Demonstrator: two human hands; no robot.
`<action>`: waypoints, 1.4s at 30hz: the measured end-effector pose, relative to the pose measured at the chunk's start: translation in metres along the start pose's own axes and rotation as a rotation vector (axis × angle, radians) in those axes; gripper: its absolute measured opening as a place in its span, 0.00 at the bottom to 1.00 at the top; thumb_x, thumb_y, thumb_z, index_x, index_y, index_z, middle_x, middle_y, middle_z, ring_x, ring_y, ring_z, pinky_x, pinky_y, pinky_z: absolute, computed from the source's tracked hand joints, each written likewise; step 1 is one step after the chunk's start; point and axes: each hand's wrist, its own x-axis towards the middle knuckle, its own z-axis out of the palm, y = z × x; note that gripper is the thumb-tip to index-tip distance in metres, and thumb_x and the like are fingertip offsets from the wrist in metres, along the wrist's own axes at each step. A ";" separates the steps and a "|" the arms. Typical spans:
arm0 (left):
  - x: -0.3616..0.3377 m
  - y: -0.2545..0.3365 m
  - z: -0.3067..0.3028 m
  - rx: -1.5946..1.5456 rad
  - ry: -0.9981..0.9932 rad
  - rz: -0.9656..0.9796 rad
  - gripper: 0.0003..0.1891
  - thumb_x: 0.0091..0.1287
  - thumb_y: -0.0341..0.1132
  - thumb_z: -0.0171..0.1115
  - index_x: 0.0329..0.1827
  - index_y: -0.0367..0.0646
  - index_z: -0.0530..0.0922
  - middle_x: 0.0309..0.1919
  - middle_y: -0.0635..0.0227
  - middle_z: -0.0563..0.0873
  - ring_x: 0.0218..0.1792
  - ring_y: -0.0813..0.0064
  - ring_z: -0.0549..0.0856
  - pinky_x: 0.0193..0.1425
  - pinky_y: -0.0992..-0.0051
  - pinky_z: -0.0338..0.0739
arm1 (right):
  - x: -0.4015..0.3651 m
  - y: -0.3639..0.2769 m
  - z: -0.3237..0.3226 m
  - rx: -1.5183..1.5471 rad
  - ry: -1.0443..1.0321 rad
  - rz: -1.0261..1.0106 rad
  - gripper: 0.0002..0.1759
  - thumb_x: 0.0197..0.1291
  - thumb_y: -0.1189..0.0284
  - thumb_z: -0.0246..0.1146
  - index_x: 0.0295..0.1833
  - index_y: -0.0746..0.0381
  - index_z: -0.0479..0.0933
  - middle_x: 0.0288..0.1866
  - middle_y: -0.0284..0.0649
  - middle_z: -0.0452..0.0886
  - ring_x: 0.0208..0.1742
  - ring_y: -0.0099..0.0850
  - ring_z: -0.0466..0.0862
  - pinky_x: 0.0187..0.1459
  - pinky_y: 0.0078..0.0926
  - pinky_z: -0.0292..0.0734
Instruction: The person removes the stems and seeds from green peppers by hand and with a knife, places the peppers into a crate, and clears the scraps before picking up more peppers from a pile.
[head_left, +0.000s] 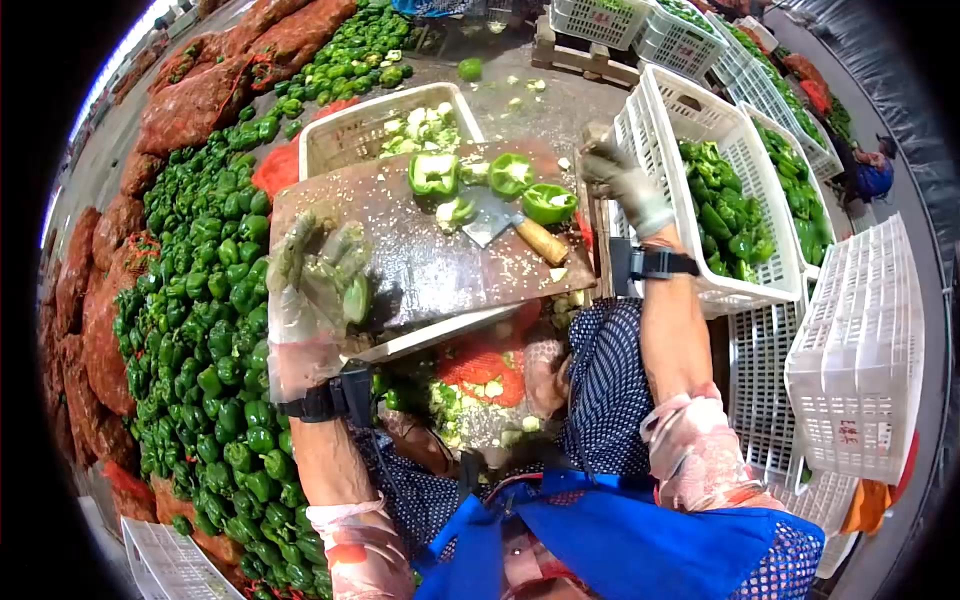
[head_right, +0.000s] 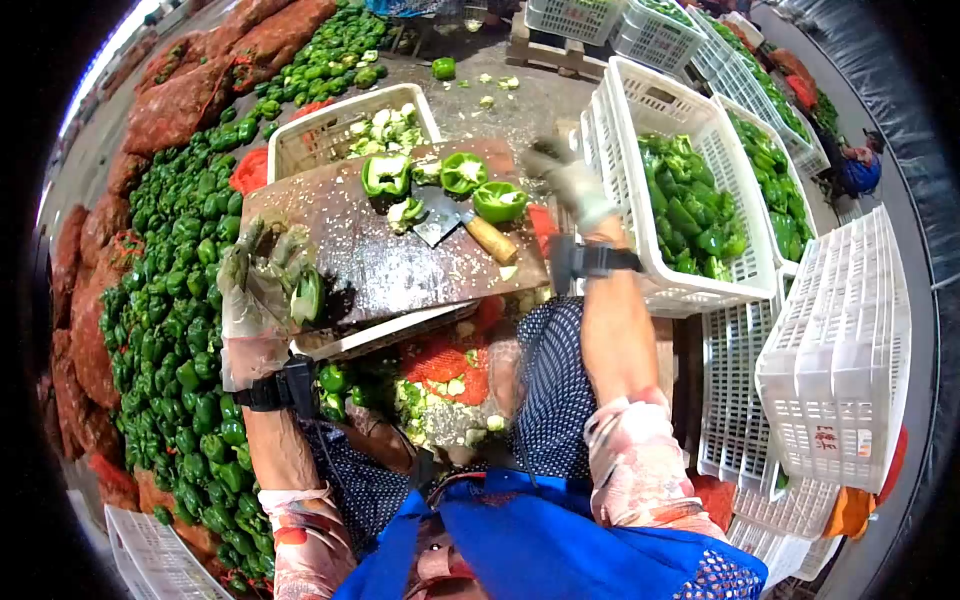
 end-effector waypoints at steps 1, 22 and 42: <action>0.000 0.000 0.000 0.015 0.012 -0.004 0.27 0.69 0.49 0.58 0.64 0.38 0.71 0.59 0.57 0.77 0.59 0.57 0.77 0.60 0.55 0.77 | 0.010 0.008 0.010 -0.252 -0.078 0.001 0.33 0.59 0.63 0.67 0.68 0.60 0.67 0.65 0.47 0.73 0.60 0.40 0.78 0.57 0.37 0.75; -0.002 -0.044 0.030 -0.107 -0.098 -0.195 0.28 0.69 0.53 0.58 0.59 0.38 0.74 0.53 0.60 0.79 0.51 0.65 0.80 0.56 0.64 0.76 | -0.037 -0.074 0.117 -0.091 -0.601 -0.269 0.19 0.59 0.63 0.61 0.50 0.66 0.79 0.40 0.46 0.83 0.42 0.32 0.83 0.46 0.29 0.77; 0.011 -0.040 0.006 0.214 -0.044 -0.154 0.35 0.63 0.59 0.63 0.59 0.36 0.72 0.38 0.61 0.84 0.33 0.73 0.85 0.32 0.74 0.81 | -0.050 -0.077 0.186 -0.283 -0.638 -0.645 0.19 0.63 0.57 0.57 0.49 0.62 0.77 0.37 0.52 0.82 0.42 0.45 0.84 0.44 0.41 0.78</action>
